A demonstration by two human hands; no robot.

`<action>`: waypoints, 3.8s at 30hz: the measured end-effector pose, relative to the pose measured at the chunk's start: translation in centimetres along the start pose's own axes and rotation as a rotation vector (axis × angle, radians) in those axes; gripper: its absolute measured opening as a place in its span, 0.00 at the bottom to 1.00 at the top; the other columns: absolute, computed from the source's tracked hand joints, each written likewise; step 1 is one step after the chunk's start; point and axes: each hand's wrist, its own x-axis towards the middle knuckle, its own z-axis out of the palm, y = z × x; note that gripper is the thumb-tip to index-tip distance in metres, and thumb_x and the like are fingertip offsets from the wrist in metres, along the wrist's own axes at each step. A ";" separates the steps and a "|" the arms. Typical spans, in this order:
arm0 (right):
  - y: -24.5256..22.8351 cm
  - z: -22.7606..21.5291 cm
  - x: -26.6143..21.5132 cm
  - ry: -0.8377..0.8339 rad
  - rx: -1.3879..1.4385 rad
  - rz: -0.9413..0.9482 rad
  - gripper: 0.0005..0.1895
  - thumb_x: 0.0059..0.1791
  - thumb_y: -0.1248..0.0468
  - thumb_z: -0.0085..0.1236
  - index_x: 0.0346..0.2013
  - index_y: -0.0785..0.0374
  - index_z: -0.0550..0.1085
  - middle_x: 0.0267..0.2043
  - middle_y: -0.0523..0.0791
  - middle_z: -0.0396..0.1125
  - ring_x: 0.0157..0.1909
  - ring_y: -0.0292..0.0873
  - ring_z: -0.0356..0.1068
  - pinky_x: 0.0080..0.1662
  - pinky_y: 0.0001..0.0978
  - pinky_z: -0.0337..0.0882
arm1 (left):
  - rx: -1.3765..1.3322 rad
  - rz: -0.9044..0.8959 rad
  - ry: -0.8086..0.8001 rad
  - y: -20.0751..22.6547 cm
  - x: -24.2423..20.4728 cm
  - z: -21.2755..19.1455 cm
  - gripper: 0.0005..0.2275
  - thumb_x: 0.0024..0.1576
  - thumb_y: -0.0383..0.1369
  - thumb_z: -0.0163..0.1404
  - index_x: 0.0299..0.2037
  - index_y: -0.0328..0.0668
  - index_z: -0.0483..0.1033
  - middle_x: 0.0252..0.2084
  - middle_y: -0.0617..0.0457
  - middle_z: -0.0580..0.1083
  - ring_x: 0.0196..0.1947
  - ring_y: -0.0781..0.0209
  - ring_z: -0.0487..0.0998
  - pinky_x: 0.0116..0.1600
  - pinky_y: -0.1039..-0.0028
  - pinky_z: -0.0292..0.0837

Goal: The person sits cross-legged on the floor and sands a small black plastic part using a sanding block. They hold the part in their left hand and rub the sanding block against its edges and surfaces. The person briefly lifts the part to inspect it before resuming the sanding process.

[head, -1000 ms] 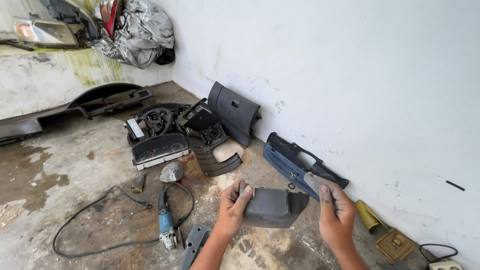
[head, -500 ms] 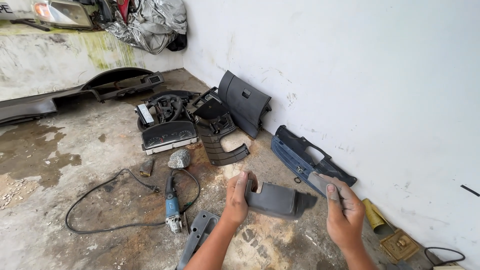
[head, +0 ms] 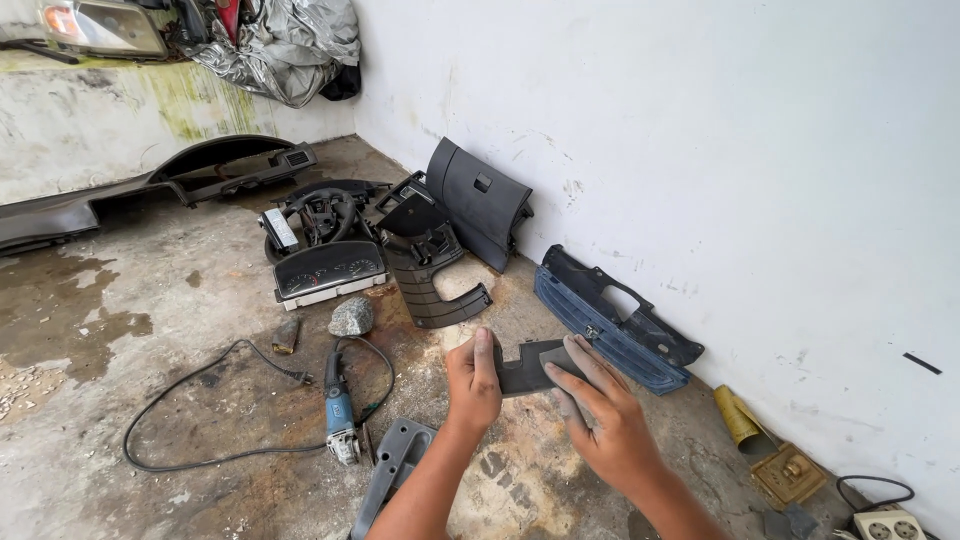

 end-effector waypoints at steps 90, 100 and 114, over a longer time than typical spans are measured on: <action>-2.8 13.8 -28.7 -0.264 0.046 0.707 0.19 0.53 0.62 0.53 0.58 0.43 0.78 0.51 0.44 0.65 0.50 0.54 0.73 0.52 0.46 0.74 | 0.553 -0.635 0.047 -26.0 -34.1 -7.8 0.24 0.67 0.42 0.47 0.15 0.42 0.73 0.26 0.39 0.77 0.45 0.35 0.77 0.65 0.59 0.62; -2.9 16.4 -29.6 -0.317 -0.066 0.565 0.21 0.52 0.57 0.56 0.61 0.41 0.75 0.45 0.48 0.63 0.36 0.58 0.75 0.36 0.46 0.78 | 0.468 -0.697 -0.131 -20.5 -32.3 -7.7 0.29 0.70 0.44 0.39 0.15 0.40 0.71 0.24 0.36 0.74 0.34 0.34 0.76 0.49 0.56 0.69; -5.1 18.2 -28.0 -0.184 -0.116 0.609 0.10 0.52 0.55 0.60 0.46 0.46 0.81 0.37 0.41 0.71 0.31 0.54 0.76 0.32 0.44 0.77 | 0.586 -0.809 -0.109 -23.3 -33.1 -7.4 0.27 0.70 0.45 0.37 0.35 0.27 0.82 0.52 0.26 0.76 0.60 0.26 0.70 0.72 0.52 0.56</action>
